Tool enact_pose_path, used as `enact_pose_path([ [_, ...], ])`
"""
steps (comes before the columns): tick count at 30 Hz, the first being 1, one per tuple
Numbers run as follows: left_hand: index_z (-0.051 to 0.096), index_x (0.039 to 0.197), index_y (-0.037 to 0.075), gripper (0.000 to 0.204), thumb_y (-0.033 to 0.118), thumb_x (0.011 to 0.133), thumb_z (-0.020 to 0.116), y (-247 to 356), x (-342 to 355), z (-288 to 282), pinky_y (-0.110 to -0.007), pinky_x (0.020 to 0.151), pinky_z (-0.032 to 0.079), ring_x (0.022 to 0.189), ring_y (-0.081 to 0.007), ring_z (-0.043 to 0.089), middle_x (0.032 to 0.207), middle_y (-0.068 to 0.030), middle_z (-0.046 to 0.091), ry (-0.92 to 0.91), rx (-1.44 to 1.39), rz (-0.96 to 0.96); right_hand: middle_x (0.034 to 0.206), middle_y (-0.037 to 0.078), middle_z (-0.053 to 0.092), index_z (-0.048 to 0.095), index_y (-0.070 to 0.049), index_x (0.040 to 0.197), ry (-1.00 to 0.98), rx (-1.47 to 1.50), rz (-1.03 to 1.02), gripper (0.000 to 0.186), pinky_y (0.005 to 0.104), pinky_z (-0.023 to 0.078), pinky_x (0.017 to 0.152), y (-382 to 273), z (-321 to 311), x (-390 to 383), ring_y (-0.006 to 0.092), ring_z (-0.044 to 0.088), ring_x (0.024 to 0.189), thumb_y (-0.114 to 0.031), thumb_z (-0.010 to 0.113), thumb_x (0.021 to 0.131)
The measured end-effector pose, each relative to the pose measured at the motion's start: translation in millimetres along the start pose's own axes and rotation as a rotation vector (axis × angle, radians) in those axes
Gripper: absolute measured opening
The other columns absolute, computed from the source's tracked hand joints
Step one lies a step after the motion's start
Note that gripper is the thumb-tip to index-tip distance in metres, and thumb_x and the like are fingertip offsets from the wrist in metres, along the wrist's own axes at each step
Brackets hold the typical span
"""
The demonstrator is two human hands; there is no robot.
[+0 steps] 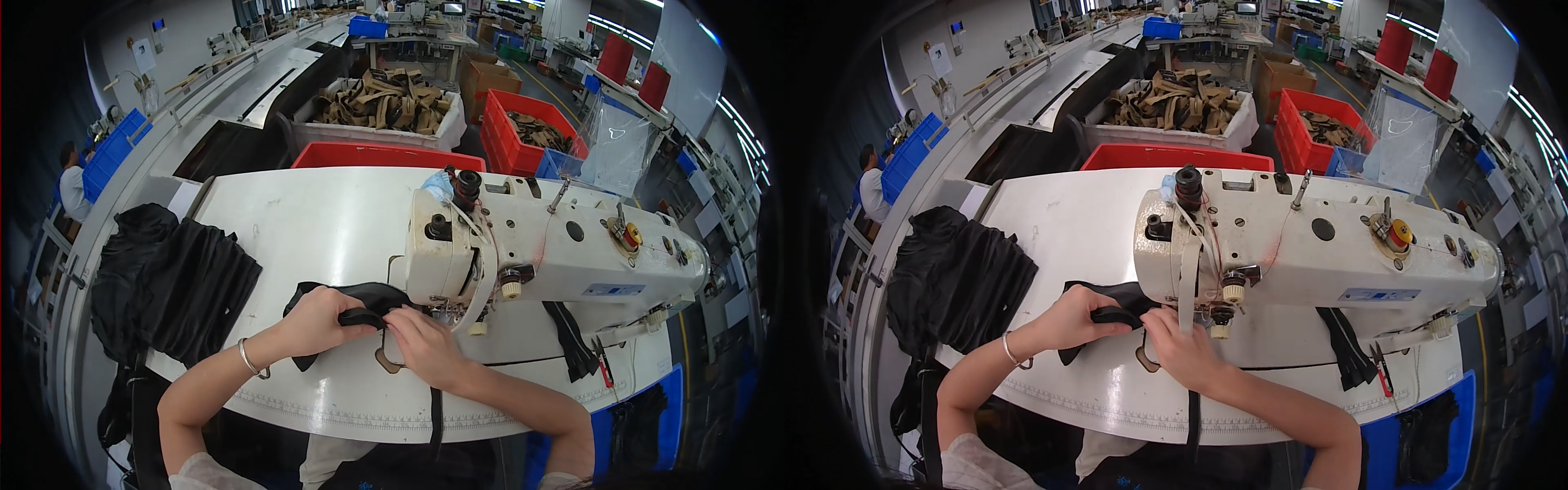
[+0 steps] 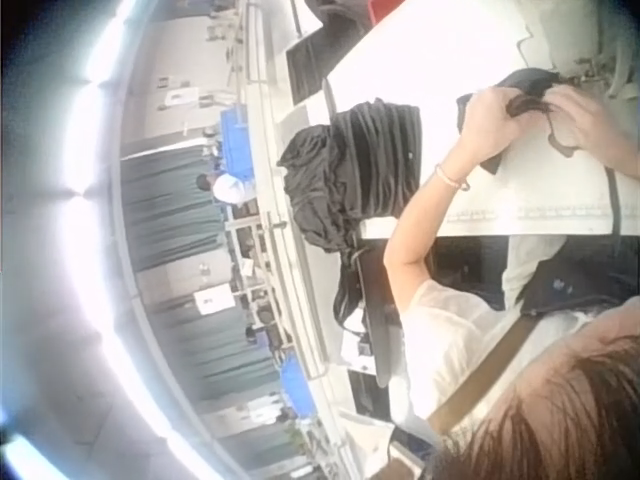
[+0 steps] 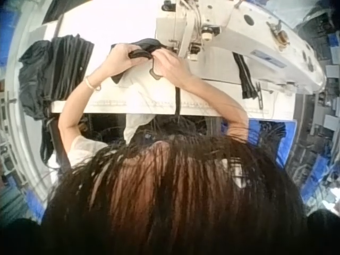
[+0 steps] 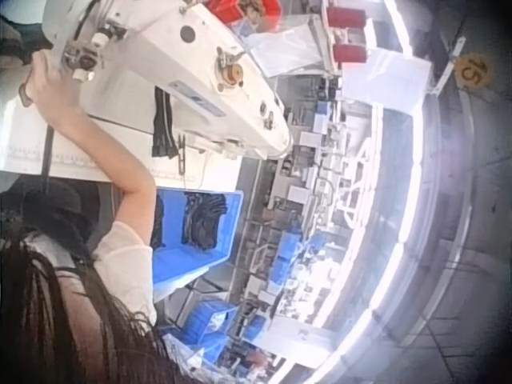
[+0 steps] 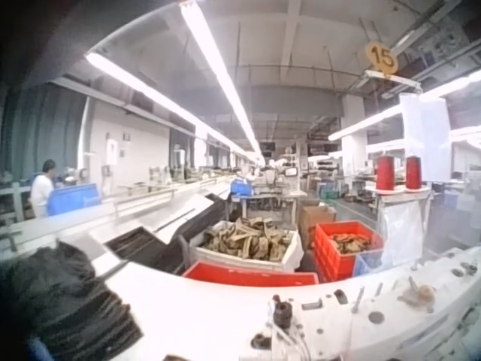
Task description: Sewing zippers and components onto black synthetic leather bags using an industrial sewing machine.
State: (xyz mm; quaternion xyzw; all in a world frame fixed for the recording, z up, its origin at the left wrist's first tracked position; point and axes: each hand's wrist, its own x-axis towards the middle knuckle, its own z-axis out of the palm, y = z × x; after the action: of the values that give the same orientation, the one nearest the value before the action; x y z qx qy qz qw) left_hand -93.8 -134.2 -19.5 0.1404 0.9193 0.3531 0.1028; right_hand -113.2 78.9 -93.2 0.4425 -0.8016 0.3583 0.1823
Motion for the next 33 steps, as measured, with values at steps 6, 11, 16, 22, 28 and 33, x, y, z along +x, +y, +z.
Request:
enact_pose_path([
  [6,0.072,0.090,0.002,0.023,0.021,0.080,0.074,-3,3,3,-0.035,0.064,0.049,0.060,-0.0304,0.062,0.065,-0.0149,0.064,-0.008,0.271,0.080,0.111,0.020,0.062,0.058,0.006,0.109,-0.047,0.006,0.012,0.025,0.0400,0.055,0.087,5,3,-12,0.0352,0.065,0.102,0.006,0.059,0.084],
  [11,0.068,0.096,0.002,0.022,0.017,0.079,0.070,9,-6,16,-0.035,0.084,0.043,0.078,-0.0232,0.061,0.081,-0.0100,0.064,0.153,0.699,0.262,0.117,0.023,0.059,0.056,0.010,0.110,-0.023,-0.071,-0.096,0.029,0.0395,0.053,0.091,4,-1,-9,0.0356,0.063,0.108,0.008,0.057,0.081],
  [16,0.060,0.107,-0.002,0.036,0.005,0.072,0.064,16,-23,42,-0.037,0.084,0.045,0.091,-0.0261,0.056,0.099,-0.0099,0.058,0.401,0.732,0.482,0.116,0.020,0.058,0.056,0.011,0.109,-0.072,-0.236,-0.214,0.035,0.0385,0.051,0.089,-7,-14,-21,0.0359,0.059,0.109,-0.006,0.062,0.079],
  [22,0.061,0.100,0.000,0.035,0.004,0.065,0.064,12,-10,65,-0.037,0.071,0.044,0.082,-0.0270,0.055,0.088,-0.0107,0.055,0.431,0.445,0.413,0.128,0.021,0.053,0.051,0.007,0.128,-0.453,-0.011,-0.268,0.052,0.0450,0.040,0.104,-25,-34,-35,0.0388,0.049,0.122,-0.021,0.062,0.086],
  [28,0.062,0.110,-0.004,0.044,0.004,0.066,0.066,6,13,80,-0.033,0.066,0.046,0.077,-0.0252,0.053,0.083,-0.0071,0.051,0.308,0.413,0.398,0.143,0.024,0.044,0.046,0.001,0.138,-0.684,-0.165,-0.287,0.064,0.0474,0.033,0.112,-51,-79,-73,0.0406,0.044,0.131,-0.032,0.061,0.086],
  [33,0.061,0.118,-0.005,0.056,-0.001,0.062,0.066,6,16,94,-0.034,0.074,0.052,0.094,-0.0278,0.055,0.097,-0.0122,0.053,0.284,0.443,0.340,0.137,0.022,0.051,0.052,0.003,0.131,-0.479,0.124,-0.140,0.062,0.0453,0.038,0.109,-31,-61,-88,0.0349,0.047,0.130,-0.032,0.066,0.082],
])
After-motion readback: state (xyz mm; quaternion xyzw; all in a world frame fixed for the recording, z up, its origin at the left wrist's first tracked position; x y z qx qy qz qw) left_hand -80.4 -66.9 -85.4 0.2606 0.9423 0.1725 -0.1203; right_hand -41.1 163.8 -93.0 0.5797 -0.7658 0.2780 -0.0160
